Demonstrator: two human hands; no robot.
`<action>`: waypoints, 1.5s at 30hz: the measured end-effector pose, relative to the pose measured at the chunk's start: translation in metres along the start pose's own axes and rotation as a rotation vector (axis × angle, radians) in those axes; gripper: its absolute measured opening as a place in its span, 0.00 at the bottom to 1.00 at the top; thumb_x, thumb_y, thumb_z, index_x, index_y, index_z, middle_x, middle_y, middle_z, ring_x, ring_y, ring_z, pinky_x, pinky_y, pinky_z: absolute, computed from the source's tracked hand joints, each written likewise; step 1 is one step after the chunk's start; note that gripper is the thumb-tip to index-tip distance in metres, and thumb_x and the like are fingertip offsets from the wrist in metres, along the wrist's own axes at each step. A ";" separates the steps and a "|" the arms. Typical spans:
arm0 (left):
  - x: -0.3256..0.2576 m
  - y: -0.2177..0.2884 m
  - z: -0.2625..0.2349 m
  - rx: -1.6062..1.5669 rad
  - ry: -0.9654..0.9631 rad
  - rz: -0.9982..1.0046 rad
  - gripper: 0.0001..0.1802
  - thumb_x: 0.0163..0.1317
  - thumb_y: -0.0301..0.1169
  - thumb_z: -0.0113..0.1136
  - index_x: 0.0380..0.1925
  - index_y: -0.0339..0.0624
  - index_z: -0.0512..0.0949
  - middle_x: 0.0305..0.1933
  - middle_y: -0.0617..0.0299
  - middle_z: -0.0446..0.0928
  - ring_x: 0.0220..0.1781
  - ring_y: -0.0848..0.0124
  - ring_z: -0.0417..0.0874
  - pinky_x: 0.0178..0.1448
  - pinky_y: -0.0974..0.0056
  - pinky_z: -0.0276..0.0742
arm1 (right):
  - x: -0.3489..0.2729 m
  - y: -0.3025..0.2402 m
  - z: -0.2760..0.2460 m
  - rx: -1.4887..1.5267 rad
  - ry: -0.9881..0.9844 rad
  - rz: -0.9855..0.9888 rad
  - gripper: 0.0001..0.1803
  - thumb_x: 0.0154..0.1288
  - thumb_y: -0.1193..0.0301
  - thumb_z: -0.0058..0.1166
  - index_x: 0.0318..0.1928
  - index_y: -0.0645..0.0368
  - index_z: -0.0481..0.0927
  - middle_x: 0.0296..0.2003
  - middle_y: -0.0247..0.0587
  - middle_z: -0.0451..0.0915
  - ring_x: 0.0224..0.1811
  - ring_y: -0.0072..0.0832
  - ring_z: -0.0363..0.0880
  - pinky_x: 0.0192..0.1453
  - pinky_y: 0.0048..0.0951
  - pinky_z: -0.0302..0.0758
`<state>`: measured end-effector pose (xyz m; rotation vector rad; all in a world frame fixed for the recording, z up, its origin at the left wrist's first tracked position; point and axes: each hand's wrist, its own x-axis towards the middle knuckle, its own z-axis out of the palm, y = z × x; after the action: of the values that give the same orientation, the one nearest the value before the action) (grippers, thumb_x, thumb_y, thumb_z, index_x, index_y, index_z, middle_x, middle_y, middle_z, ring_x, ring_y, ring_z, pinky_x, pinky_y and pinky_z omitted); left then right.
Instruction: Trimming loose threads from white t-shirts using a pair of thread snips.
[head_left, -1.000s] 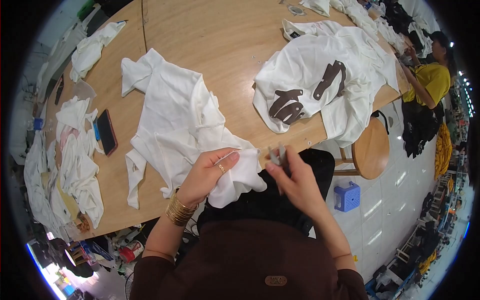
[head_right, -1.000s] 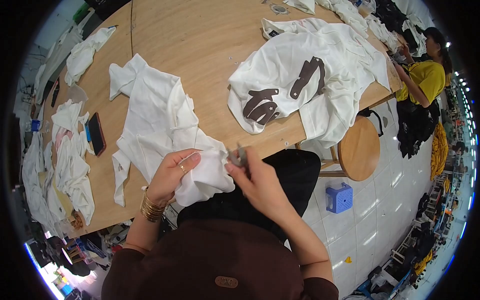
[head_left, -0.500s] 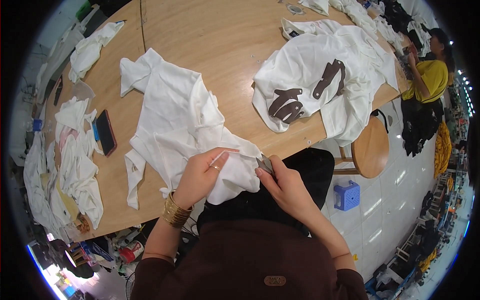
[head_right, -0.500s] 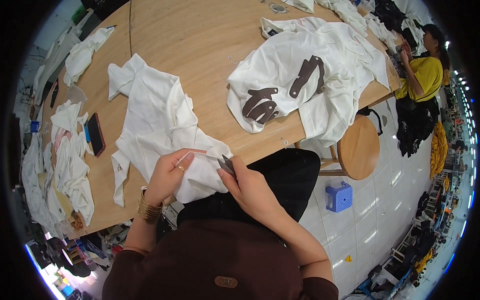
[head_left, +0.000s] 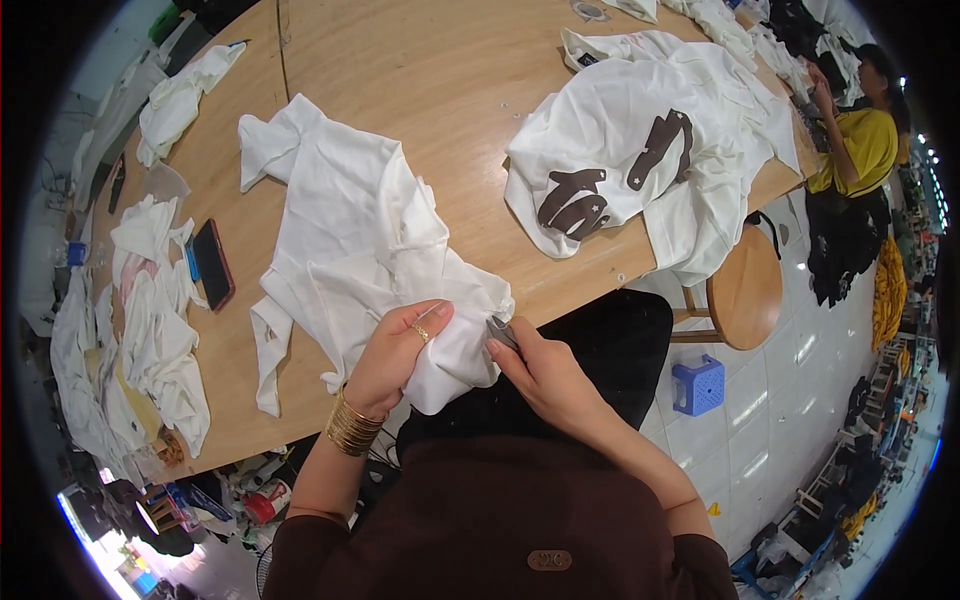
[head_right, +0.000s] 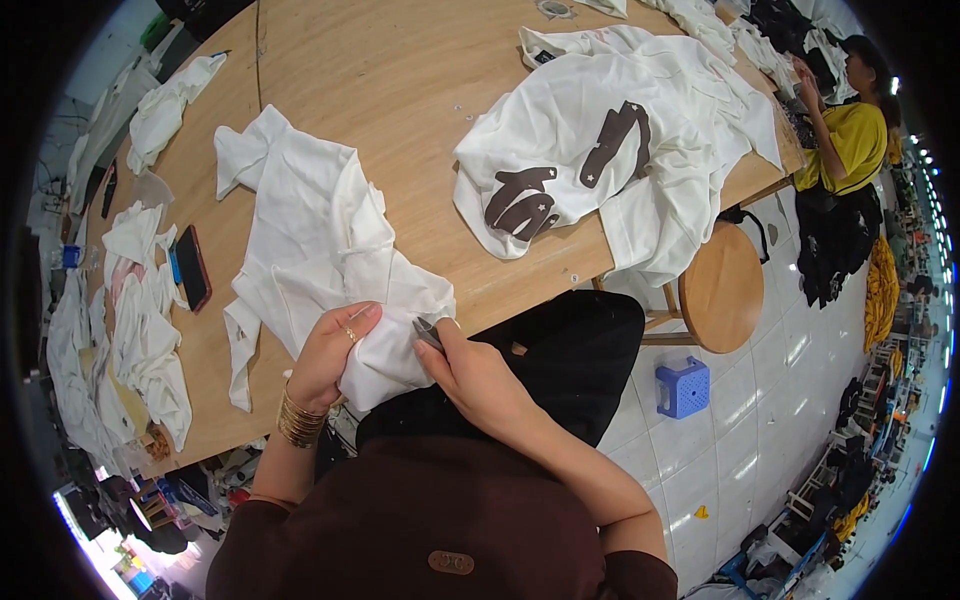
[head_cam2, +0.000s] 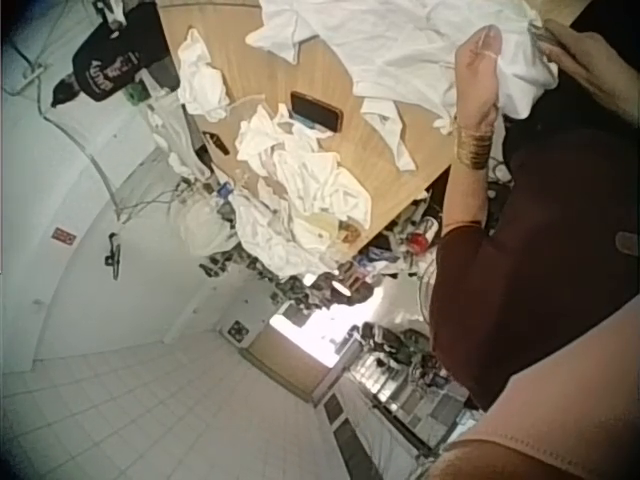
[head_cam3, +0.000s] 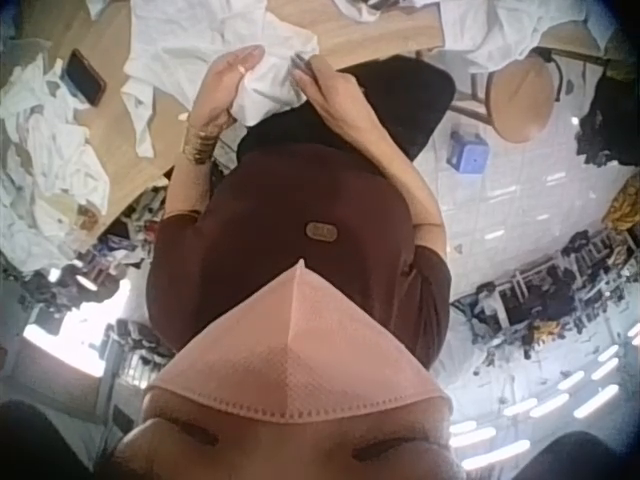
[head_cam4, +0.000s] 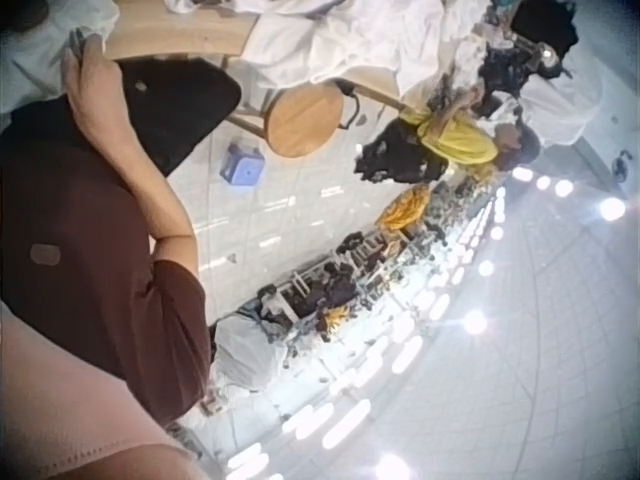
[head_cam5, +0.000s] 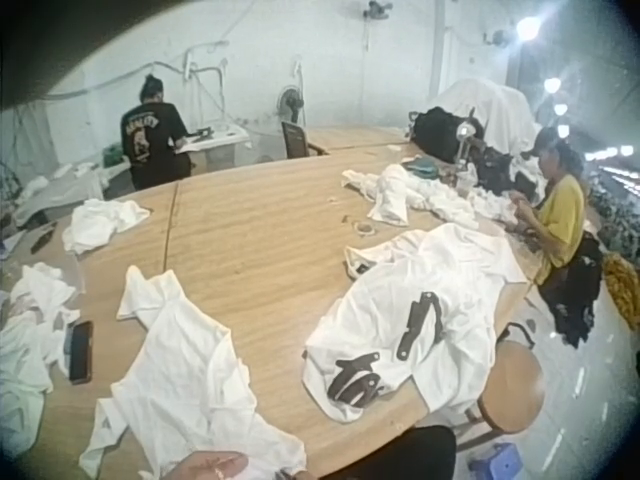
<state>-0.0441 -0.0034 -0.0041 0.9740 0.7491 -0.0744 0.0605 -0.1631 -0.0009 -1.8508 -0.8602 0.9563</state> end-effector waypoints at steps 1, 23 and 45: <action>0.000 0.000 0.000 -0.014 -0.006 -0.004 0.16 0.68 0.35 0.46 0.43 0.33 0.76 0.38 0.66 0.78 0.36 0.82 0.75 0.42 0.74 0.71 | 0.001 0.000 0.000 0.005 0.005 -0.004 0.15 0.68 0.64 0.44 0.36 0.65 0.63 0.19 0.57 0.72 0.25 0.52 0.74 0.26 0.42 0.68; 0.001 0.000 0.004 -0.159 -0.086 -0.074 0.17 0.67 0.37 0.48 0.44 0.32 0.74 0.41 0.61 0.78 0.39 0.77 0.79 0.45 0.72 0.74 | -0.002 -0.006 -0.004 -0.020 0.017 0.033 0.15 0.68 0.63 0.44 0.37 0.66 0.64 0.19 0.55 0.73 0.25 0.51 0.75 0.27 0.41 0.68; -0.003 -0.001 0.013 0.128 -0.116 0.111 0.18 0.69 0.35 0.45 0.46 0.31 0.75 0.38 0.66 0.77 0.37 0.83 0.73 0.43 0.76 0.70 | 0.000 0.001 -0.002 -0.108 0.146 -0.009 0.14 0.69 0.64 0.44 0.36 0.65 0.64 0.20 0.54 0.73 0.23 0.49 0.74 0.28 0.37 0.70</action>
<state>-0.0396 -0.0148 0.0017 1.1224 0.5884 -0.0819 0.0625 -0.1644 -0.0013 -1.9804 -0.8439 0.7719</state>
